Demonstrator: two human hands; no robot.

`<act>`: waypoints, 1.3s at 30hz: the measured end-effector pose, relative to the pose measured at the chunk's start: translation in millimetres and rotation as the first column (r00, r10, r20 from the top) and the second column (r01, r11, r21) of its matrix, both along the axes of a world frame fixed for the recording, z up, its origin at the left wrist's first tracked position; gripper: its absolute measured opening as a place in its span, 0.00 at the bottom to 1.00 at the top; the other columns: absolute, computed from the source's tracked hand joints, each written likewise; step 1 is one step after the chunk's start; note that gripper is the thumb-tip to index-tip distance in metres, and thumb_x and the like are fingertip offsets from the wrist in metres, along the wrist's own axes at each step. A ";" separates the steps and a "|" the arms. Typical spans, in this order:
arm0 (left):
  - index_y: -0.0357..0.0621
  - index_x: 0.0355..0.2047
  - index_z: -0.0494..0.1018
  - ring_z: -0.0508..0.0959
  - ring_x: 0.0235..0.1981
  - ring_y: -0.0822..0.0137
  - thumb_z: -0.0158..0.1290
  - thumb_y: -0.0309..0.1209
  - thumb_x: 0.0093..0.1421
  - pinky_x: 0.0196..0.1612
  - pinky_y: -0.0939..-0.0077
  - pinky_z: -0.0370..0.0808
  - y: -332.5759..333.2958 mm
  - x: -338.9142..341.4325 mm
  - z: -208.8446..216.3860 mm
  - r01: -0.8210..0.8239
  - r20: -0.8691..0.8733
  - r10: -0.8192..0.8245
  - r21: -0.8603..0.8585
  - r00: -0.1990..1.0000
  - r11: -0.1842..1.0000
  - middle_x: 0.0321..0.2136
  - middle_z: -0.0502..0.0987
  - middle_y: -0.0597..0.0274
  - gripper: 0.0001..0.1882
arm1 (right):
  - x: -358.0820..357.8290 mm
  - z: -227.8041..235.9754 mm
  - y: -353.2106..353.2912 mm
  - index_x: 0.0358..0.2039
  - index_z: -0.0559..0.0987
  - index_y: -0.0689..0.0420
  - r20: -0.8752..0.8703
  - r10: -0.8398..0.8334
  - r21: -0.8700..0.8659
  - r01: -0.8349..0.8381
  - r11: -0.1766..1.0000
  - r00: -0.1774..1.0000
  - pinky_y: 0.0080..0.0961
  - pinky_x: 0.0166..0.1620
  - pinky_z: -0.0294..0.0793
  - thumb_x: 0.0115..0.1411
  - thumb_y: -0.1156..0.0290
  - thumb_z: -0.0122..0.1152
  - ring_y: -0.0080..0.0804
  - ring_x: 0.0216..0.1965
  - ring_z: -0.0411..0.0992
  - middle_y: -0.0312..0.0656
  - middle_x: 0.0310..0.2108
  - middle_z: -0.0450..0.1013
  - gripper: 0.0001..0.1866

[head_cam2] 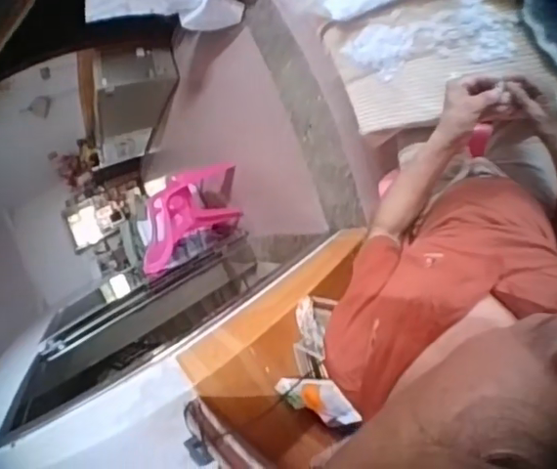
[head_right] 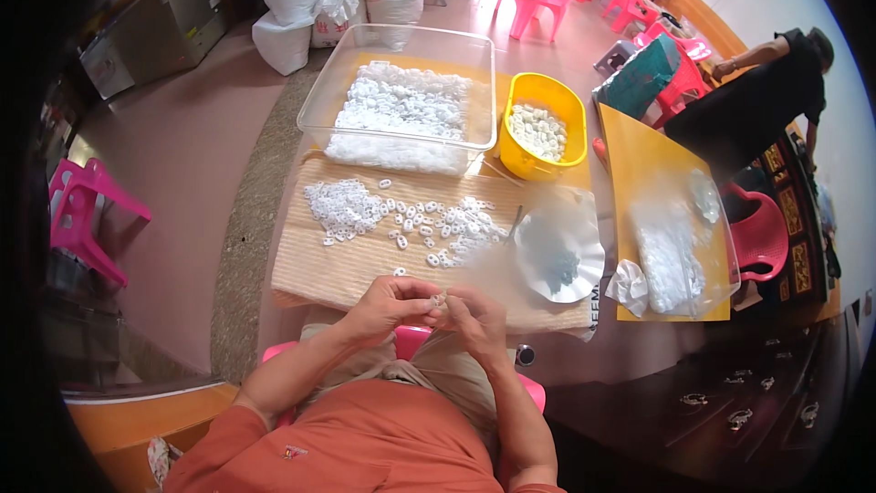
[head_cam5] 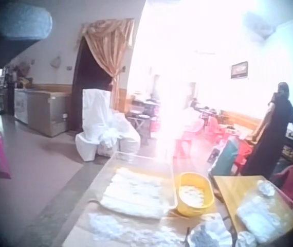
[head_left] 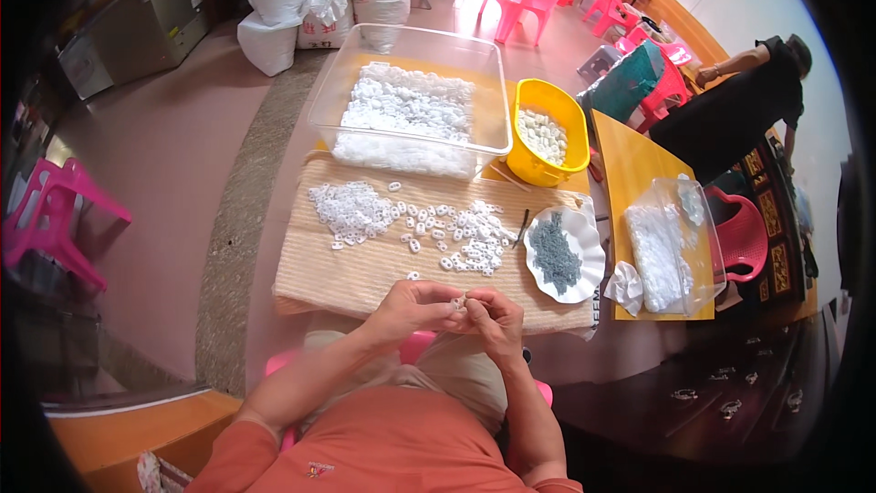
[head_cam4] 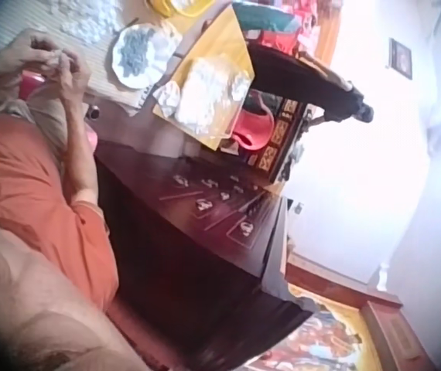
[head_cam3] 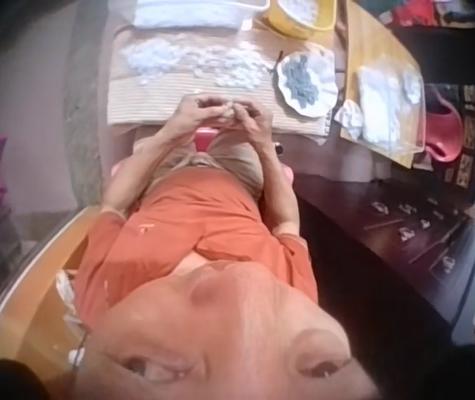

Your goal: Sorting and inspecting small white plastic components from a tray into different containers and piles.

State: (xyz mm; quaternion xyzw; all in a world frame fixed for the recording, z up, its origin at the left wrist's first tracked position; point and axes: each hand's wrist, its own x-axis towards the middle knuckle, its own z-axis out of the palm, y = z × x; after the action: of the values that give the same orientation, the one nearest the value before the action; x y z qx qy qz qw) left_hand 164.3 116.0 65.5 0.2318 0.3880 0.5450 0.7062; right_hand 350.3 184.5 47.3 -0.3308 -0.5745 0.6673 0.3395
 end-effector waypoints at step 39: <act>0.30 0.46 0.74 0.77 0.32 0.76 0.53 0.22 0.62 0.37 0.81 0.78 -2.9 7.6 -10.3 -0.013 -0.080 0.027 0.168 0.996 0.986 0.34 0.79 0.61 0.12 | -3.9 5.7 -5.3 0.38 0.77 0.64 -0.040 -0.042 0.039 0.043 0.998 0.998 0.16 0.26 0.74 0.65 0.70 0.59 0.20 0.21 0.73 0.38 0.26 0.75 0.09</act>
State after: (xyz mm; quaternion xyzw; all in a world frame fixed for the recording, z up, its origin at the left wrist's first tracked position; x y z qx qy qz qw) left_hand 171.9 113.1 55.2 0.3085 0.3717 0.5727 0.6623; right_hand 346.5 179.2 53.0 -0.3230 -0.5737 0.6548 0.3712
